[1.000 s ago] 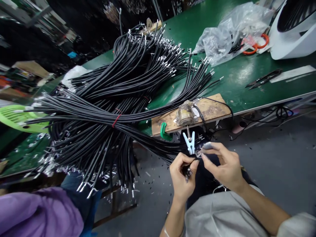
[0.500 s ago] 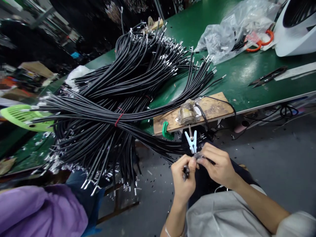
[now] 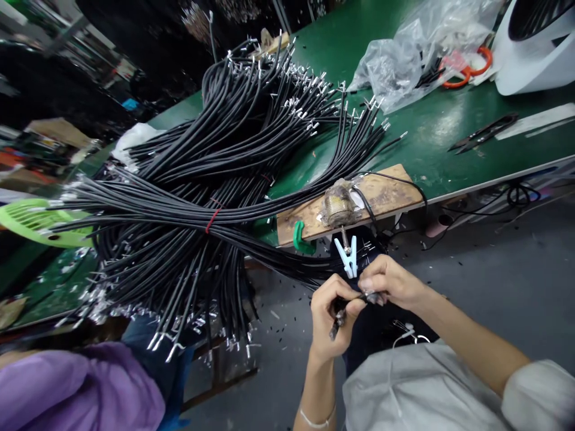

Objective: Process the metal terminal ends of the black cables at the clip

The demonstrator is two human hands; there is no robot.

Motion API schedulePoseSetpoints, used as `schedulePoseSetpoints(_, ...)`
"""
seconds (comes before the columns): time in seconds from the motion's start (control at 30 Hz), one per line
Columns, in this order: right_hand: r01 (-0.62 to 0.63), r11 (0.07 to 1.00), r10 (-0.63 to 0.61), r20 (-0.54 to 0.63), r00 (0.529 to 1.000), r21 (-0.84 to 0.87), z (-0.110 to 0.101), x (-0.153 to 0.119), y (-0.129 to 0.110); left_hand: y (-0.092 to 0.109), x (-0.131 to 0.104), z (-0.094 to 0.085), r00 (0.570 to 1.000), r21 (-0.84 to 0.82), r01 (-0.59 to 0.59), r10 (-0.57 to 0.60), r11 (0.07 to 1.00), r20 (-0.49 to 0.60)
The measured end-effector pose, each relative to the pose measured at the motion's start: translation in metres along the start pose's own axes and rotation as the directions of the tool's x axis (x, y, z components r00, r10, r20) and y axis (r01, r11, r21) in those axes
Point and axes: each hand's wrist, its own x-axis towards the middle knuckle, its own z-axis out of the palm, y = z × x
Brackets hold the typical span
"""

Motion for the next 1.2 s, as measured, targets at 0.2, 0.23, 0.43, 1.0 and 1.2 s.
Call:
schedulePoseSetpoints(0.2,0.162,0.984,-0.160,-0.026,0.987,0.073,-0.005,0.027,-0.021,-0.003,-0.003,0.002,0.999,-0.060,-0.004,0.001,0.998,-0.055)
schedulePoseSetpoints(0.23,0.170,0.980,-0.174,0.034,0.984,0.103,-0.002,0.031,-0.023,-0.004,-0.003,0.002,0.997,-0.094,-0.022,0.015,0.995,-0.073)
schedulePoseSetpoints(0.43,0.208,0.954,-0.218,0.020,0.976,0.216,0.010,0.039,-0.022,-0.008,0.003,0.003,0.985,-0.131,-0.026,0.003,0.991,-0.170)
schedulePoseSetpoints(1.0,0.329,0.816,-0.388,-0.028,0.921,-0.475,-0.022,-0.006,-0.010,-0.009,0.003,-0.007,0.997,-0.017,0.008,-0.007,1.000,0.072)
schedulePoseSetpoints(1.2,0.568,0.355,-0.590,0.293,0.752,-0.742,0.010,-0.017,-0.017,-0.012,0.003,-0.004,0.981,0.146,0.160,-0.174,0.976,0.090)
